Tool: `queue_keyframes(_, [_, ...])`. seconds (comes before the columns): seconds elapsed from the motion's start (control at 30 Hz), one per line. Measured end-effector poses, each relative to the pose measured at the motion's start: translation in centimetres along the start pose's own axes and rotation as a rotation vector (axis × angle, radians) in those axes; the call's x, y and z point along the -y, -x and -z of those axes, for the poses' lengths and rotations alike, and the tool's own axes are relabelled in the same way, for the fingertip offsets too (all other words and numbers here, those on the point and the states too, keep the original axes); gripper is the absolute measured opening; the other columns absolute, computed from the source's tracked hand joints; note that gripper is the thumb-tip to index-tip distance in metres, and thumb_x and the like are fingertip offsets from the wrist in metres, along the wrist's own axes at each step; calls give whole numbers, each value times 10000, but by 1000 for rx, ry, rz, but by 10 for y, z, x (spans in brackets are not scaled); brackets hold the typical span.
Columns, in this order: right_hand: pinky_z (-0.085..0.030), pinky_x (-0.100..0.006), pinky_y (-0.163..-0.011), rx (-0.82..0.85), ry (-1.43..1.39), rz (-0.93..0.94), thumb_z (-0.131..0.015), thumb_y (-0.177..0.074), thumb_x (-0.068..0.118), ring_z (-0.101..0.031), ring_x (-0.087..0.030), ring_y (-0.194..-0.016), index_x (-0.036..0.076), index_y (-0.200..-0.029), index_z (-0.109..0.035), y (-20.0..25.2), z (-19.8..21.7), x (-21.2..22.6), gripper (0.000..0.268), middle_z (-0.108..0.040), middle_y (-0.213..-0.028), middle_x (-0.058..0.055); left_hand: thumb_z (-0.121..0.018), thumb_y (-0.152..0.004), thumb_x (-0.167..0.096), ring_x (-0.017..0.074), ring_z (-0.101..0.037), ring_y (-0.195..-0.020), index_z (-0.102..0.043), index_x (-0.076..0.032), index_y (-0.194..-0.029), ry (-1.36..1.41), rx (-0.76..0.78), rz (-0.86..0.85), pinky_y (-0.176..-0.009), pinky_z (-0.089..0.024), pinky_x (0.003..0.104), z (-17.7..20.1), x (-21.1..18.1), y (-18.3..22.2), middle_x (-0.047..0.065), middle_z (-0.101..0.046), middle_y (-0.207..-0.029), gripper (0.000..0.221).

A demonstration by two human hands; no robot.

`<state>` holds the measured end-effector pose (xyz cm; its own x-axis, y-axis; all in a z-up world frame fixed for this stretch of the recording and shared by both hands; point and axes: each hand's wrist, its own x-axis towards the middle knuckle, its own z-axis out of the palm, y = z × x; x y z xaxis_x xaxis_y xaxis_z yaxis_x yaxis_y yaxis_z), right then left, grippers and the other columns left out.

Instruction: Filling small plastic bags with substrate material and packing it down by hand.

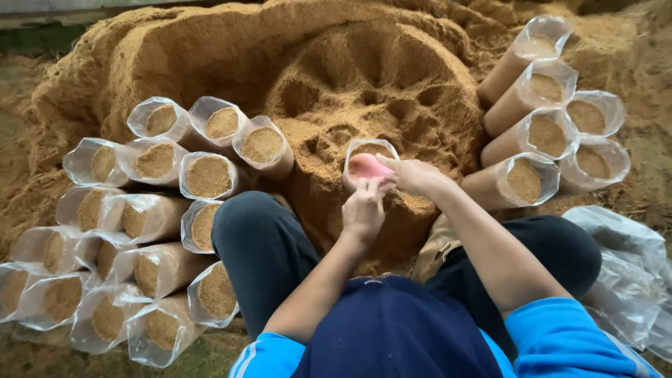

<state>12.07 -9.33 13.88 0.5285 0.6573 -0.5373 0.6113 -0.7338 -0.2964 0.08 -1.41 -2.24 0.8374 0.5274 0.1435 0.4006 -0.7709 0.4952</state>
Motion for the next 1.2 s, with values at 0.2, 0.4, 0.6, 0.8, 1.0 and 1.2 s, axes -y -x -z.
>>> queue_keyframes(0.2, [-528, -502, -1018, 75, -23, -23, -609, -983, 385, -652, -408, -1223, 497, -1466, -511, -5, 15, -11, 506, -684, -1305, -228, -559, -938, -259, 452, -711, -718, -505, -246, -963, 180, 48, 95, -672, -626, 552, -9, 4, -10, -29, -479, -1081, 61])
queue_keyframes(0.4, [-544, -493, -1001, 56, 78, -1, -664, -935, 392, -649, -401, -1222, 546, -1415, -524, -9, 22, -8, 523, -678, -1325, -213, -535, -939, -226, 471, -690, -711, -471, -251, -893, 207, -78, 11, -663, -624, 558, -8, 10, -13, -22, -494, -1019, 83])
queue_keyframes(0.6, [-591, -434, -909, 91, 57, -4, -720, -888, 349, -736, -331, -1079, 533, -1367, -582, -45, 19, -51, 532, -764, -1218, -111, -585, -935, -217, 443, -678, -775, -503, -225, -906, 254, -112, -45, -669, -604, 550, 19, 0, -3, 17, -510, -996, 87])
queue_keyframes(0.8, [-608, -439, -854, 32, 104, 66, -754, -855, 419, -758, -306, -1005, 564, -1328, -604, -53, 13, -60, 518, -797, -1098, -78, -686, -892, -196, 295, -618, -1009, -587, -191, -892, 282, -328, -130, -764, -582, 415, 45, -4, -10, -24, -514, -1012, 99])
queue_keyframes(1.0, [-581, -439, -940, 14, 82, 5, -713, -897, 408, -722, -309, -1108, 568, -1358, -575, -43, 9, -55, 507, -784, -1163, -46, -713, -900, -395, 505, -210, -1503, -240, 30, -1589, 749, -183, 286, -1248, -184, 573, 46, -4, -17, 395, -241, -1575, 937])
queue_keyframes(1.2, [-561, -489, -976, -49, -44, 17, -690, -914, 403, -699, -335, -1125, 527, -1414, -534, 0, 7, -26, 539, -778, -1115, -112, -270, -1098, -352, 320, -58, -1579, -182, -64, -1634, 1074, -11, 401, -1296, -47, 453, 44, -9, -24, 233, -141, -1689, 615])
